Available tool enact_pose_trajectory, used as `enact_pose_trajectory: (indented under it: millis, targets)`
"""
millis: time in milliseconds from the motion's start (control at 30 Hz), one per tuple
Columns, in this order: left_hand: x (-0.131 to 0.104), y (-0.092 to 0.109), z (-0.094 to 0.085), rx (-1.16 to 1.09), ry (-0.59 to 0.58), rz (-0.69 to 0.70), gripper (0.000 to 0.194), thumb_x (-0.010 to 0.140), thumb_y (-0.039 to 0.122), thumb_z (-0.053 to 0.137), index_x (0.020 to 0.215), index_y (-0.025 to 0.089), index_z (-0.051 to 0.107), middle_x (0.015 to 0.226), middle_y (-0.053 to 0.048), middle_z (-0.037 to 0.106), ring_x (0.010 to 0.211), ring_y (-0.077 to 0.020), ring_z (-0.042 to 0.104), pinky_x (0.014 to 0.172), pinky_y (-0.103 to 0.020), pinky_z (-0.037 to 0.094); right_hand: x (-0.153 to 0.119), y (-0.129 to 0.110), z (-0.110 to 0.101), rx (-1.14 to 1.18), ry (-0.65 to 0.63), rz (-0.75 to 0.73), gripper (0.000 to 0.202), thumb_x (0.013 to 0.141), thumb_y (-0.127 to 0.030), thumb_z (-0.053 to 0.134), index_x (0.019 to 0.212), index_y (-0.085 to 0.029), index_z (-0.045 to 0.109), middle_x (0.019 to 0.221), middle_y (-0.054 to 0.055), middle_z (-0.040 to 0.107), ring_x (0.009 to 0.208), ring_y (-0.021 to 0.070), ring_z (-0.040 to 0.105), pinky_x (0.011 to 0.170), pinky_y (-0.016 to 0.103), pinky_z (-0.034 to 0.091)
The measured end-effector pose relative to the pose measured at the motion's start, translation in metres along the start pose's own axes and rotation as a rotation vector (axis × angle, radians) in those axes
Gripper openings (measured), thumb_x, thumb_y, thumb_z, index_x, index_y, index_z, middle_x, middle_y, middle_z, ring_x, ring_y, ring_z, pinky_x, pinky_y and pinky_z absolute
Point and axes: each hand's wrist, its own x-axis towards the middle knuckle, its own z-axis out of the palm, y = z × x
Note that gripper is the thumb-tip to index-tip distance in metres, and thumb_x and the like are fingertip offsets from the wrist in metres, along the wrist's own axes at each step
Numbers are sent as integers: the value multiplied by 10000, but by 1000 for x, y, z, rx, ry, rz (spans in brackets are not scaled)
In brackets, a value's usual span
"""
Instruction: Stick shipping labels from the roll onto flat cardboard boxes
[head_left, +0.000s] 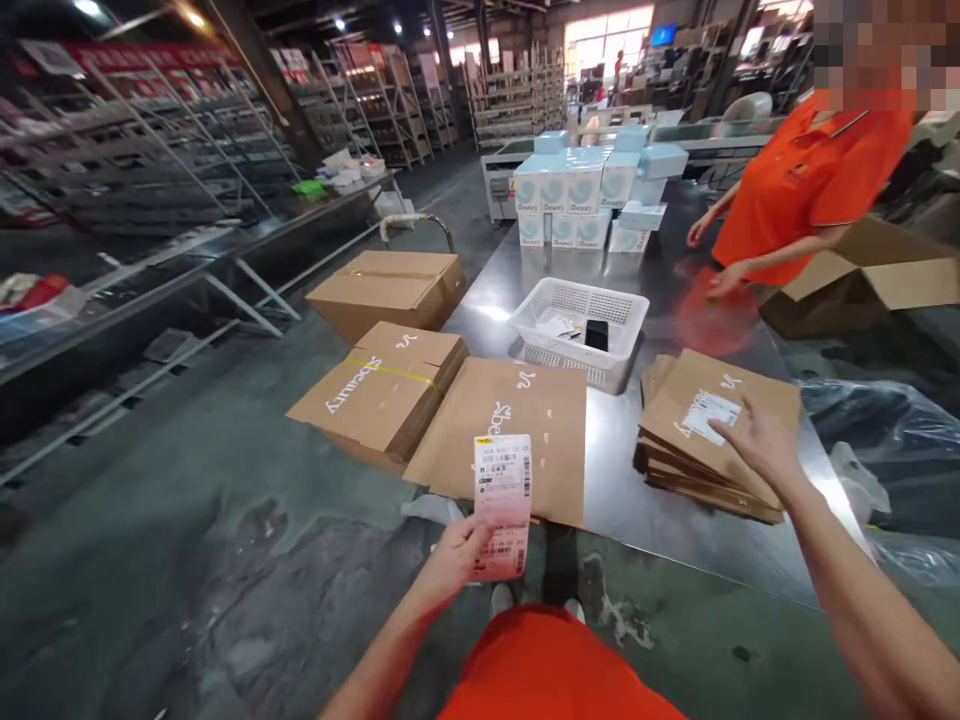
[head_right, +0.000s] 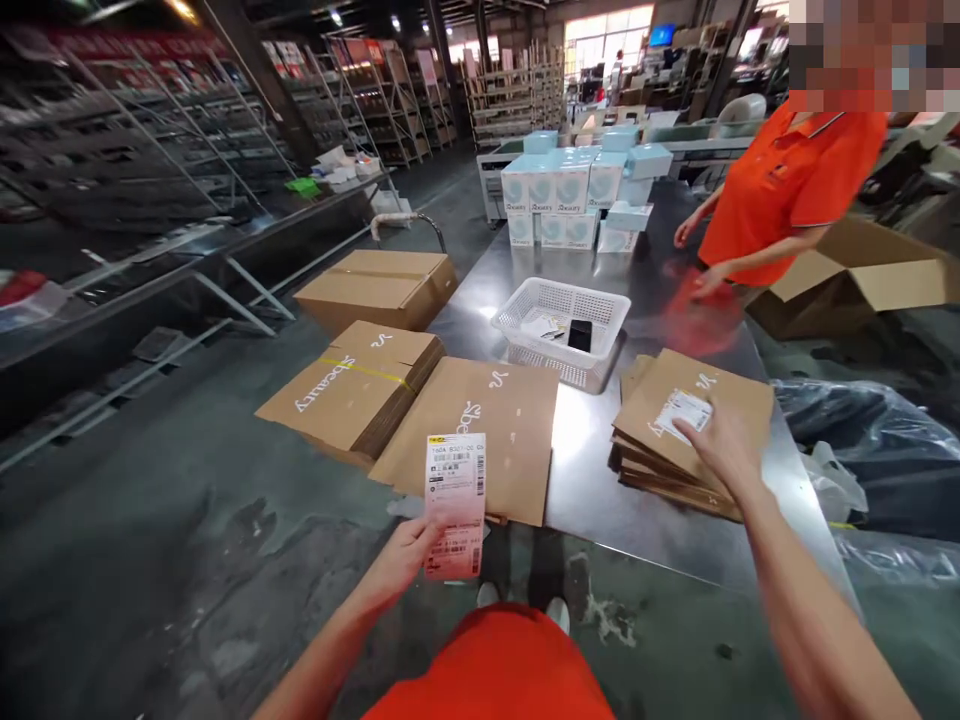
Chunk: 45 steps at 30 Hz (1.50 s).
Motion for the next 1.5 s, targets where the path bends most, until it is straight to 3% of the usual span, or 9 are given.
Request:
enact_pose_trajectory:
  millis: [133, 233, 367, 533, 667, 900, 1067, 1267, 1500]
  targets:
    - [-10, 3, 10, -10, -96, -2, 586, 801, 652, 548, 987, 133, 745, 1005, -93, 735, 940, -277, 644, 856, -361, 489, -64, -92, 86, 301, -873, -376, 770, 704, -519, 697, 1378, -274, 416, 1372, 112, 504, 1182, 276, 524, 881, 423, 506]
    - [-16, 3, 4, -84, -108, 15, 603, 773, 645, 600, 1042, 121, 725, 1063, -117, 715, 1004, -295, 624, 908, -379, 460, -112, -132, 135, 234, -1105, -481, 490, 733, -587, 656, 1012, -185, 639, 911, 62, 650, 823, 192, 598, 676, 301, 493]
    - [-17, 18, -13, -317, 91, 189, 744, 557, 534, 839, 1175, 165, 647, 1209, -128, 643, 1104, -279, 573, 944, -344, 434, -153, -136, 167, 132, -1061, -551, 524, 854, -635, 472, 597, -182, 535, 552, -10, 482, 549, 115, 443, 504, 246, 341]
    - [15, 22, -25, -323, 353, 107, 458, 587, 559, 785, 628, 142, 600, 579, 24, 555, 574, -108, 486, 562, -225, 387, -173, -131, 185, 109, -961, -611, 384, 906, -517, 487, 785, -188, 641, 693, 21, 625, 641, 146, 546, 580, 254, 394]
    - [30, -19, -26, -332, 278, -39, 516, 545, 609, 769, 597, 122, 603, 527, 34, 506, 506, -82, 407, 500, -222, 306, -130, -127, 211, -38, -694, -688, 405, 924, -519, 432, 817, -196, 652, 783, 64, 656, 732, 193, 576, 670, 301, 431]
    - [-16, -73, -46, -279, -16, -176, 431, 649, 476, 740, 819, 80, 755, 765, -82, 704, 699, -202, 597, 702, -318, 466, -69, -120, 246, -753, -355, -836, 665, 887, -578, 447, 1389, -142, 461, 1110, 204, 620, 986, 358, 555, 798, 467, 428]
    - [-27, -37, -86, -170, 236, 156, 431, 747, 526, 671, 824, 112, 757, 900, -90, 704, 838, -218, 600, 800, -302, 455, -113, -107, 262, -638, -579, -1042, 563, 961, -461, 336, 1423, -155, 435, 1459, 152, 443, 1353, 325, 368, 1097, 526, 279]
    - [-65, -22, -103, 20, -312, 224, 453, 827, 512, 592, 677, 113, 744, 669, -49, 653, 659, -172, 564, 662, -265, 432, -91, -114, 249, -446, -1034, -880, 678, 921, -598, 361, 1470, -202, 389, 1562, 89, 271, 1448, 321, 197, 1172, 559, 146]
    - [-42, -44, -111, -579, 469, 5, 385, 546, 483, 826, 663, 139, 702, 643, -34, 696, 601, -162, 614, 648, -284, 501, -93, -129, 251, -276, -758, -688, 552, 991, -463, 242, 1344, -153, 530, 1420, 139, 497, 1363, 282, 395, 1136, 496, 312]
